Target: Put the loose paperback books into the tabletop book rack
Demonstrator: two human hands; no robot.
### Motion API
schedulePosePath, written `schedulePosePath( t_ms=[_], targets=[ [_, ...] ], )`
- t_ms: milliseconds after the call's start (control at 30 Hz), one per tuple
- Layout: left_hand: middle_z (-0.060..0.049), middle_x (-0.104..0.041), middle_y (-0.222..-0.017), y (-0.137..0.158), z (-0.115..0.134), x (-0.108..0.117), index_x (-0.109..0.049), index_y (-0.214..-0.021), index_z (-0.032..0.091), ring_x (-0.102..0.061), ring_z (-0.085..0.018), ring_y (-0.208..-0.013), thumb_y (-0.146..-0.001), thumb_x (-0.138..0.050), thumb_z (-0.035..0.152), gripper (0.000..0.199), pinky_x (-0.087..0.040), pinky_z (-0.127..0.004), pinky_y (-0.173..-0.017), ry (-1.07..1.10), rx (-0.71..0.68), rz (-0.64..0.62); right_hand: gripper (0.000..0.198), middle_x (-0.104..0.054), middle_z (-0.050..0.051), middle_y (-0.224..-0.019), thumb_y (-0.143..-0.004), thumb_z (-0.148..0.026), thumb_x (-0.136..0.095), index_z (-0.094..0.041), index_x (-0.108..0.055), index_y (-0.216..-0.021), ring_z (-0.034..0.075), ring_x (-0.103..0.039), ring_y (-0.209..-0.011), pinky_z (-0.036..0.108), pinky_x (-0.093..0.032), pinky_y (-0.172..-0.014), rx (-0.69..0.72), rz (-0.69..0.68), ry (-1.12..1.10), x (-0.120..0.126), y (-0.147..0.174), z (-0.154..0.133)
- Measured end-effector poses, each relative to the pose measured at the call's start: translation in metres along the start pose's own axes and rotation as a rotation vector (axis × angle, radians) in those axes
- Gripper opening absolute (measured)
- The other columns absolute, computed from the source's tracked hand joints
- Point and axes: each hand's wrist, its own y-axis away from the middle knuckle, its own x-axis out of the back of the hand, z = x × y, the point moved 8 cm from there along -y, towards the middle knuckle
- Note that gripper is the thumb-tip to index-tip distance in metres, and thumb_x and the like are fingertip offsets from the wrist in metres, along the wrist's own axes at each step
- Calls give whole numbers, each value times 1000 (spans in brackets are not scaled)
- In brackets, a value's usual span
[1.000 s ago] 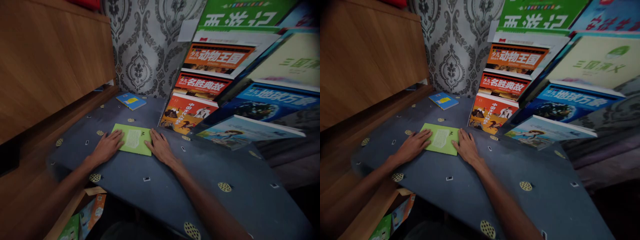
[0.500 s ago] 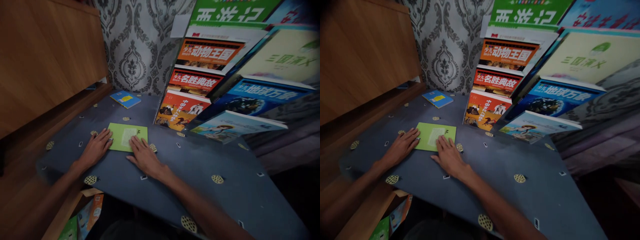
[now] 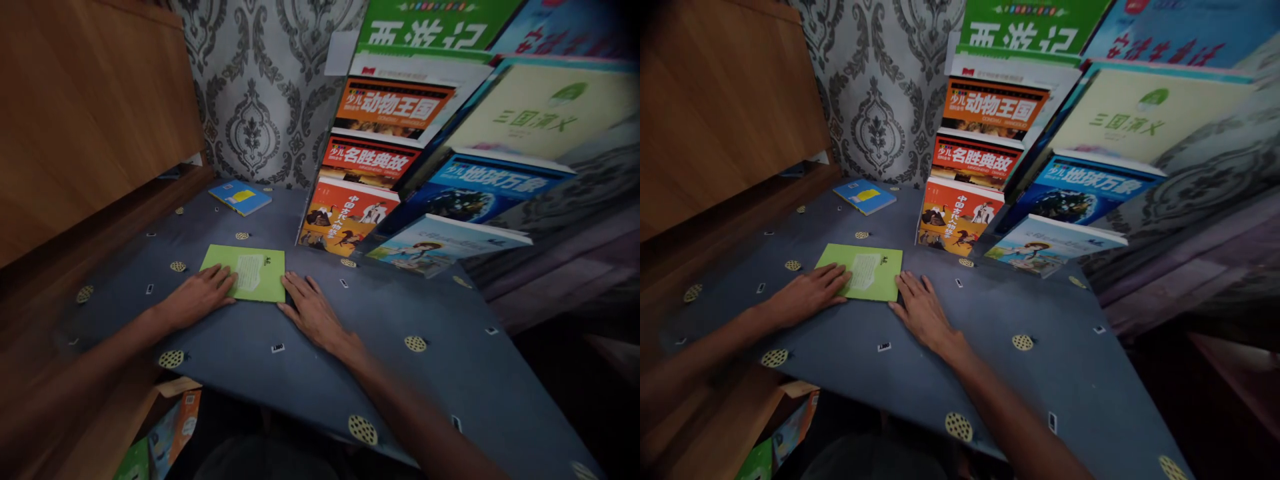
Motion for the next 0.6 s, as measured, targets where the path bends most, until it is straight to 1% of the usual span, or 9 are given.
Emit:
schedulePosePath(
  t_ms=[67,133,200,267,333,400,500,567,600],
  targets=[
    [-21,-56,-139,-1,6,0,-49,-140,14,-53,-34,-131,-104,-35,30,41,-46,-49,-105,-66,-54,-13,54,-48,16,-153,-99,-36,-52,-19,-45,-150,29,-42,-145,58,-32,-120,4,16,-7,2,1,1],
    [-22,-60,-133,-2,12,4,-51,-137,13,-59,-33,-122,-99,-37,12,41,-49,-47,-100,-131,-103,-12,53,-48,17,-153,-99,-35,-53,-18,-47,-148,29,-42,-146,57,-33,-119,4,33,-12,4,2,1],
    [-21,-64,-124,-3,18,8,-54,-132,12,-64,-30,-110,-95,-37,4,42,-53,-44,-92,-191,-152,-26,51,-48,18,-153,-98,-34,-55,-16,-49,-146,29,-40,-146,57,-34,-119,10,54,-21,7,4,1],
    [-20,-66,-116,-4,23,12,-56,-127,11,-66,-28,-100,-95,-36,3,39,-55,-41,-83,-224,-187,-45,47,-50,18,-152,-98,-31,-55,-16,-52,-142,29,-41,-146,57,-35,-118,36,85,-29,11,6,-3],
    [-18,-67,-112,-2,29,14,-56,-126,13,-67,-26,-96,-95,-37,3,37,-56,-38,-78,-214,-195,-41,41,-57,17,-146,-99,-28,-54,-17,-56,-139,27,-45,-143,57,-35,-118,93,114,-32,14,7,-11],
    [-17,-67,-112,2,37,16,-54,-127,15,-67,-26,-97,-95,-38,4,37,-56,-38,-80,-174,-201,-17,36,-64,14,-137,-100,-24,-51,-20,-59,-135,26,-52,-138,56,-35,-118,181,129,-36,14,9,-24],
    [-17,-66,-115,12,48,16,-53,-127,15,-66,-27,-102,-96,-35,5,38,-55,-40,-85,-137,-226,19,33,-71,12,-127,-101,-19,-47,-22,-64,-130,22,-62,-127,50,-40,-115,298,133,-58,12,11,-41],
    [-17,-67,-111,16,53,17,-54,-125,15,-66,-27,-98,-97,-32,7,36,-56,-39,-82,-124,-227,33,33,-74,10,-122,-101,-17,-47,-24,-66,-126,21,-66,-120,46,-44,-111,322,138,-96,13,12,-43],
    [-16,-68,-106,18,54,19,-54,-122,15,-66,-26,-94,-97,-32,8,34,-56,-37,-77,-115,-222,34,32,-75,9,-120,-100,-17,-49,-25,-68,-124,20,-68,-117,45,-45,-109,313,142,-128,14,13,-41]
  ],
)
